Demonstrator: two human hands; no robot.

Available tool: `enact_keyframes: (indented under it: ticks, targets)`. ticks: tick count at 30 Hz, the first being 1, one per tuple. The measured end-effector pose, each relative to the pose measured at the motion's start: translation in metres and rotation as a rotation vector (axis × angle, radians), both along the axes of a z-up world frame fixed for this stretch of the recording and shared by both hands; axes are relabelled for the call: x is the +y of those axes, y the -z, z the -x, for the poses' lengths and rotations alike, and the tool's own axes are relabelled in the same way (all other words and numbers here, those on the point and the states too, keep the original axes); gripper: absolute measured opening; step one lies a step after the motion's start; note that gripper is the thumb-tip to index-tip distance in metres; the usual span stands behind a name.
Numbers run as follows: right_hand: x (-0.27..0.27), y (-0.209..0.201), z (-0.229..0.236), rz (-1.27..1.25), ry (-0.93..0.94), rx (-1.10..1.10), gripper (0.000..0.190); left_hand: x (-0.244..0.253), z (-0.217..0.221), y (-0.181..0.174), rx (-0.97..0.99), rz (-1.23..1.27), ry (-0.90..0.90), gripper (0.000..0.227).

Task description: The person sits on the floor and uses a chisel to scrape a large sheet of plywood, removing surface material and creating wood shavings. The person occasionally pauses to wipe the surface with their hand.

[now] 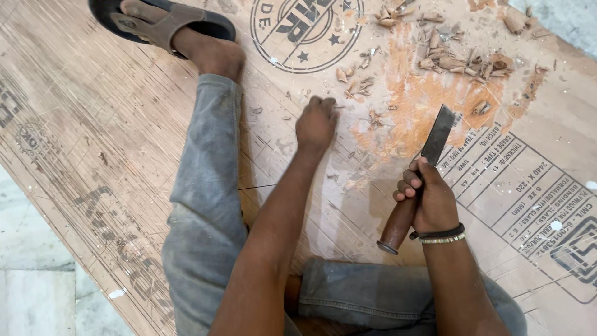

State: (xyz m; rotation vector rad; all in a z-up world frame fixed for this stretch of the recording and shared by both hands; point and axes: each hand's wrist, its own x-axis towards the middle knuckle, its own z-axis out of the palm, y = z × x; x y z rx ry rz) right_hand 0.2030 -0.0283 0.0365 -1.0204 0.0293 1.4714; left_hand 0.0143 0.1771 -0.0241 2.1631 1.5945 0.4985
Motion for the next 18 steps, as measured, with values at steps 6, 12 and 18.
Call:
enact_keyframes:
  ticks: [6,12,18]
  targets:
    - [0.004,-0.011,0.001,0.012,0.035,-0.001,0.021,0.031,-0.015,0.029,0.207,0.044,0.109,0.013]
    - [0.005,-0.011,0.001,0.057,0.033,0.000,0.020,0.026,-0.019,0.016,-0.053,-0.083,-0.191,0.020]
    - [0.006,-0.002,-0.005,0.028,0.082,0.026,0.019,-0.045,-0.010,-0.074,-0.348,0.034,-0.066,0.024]
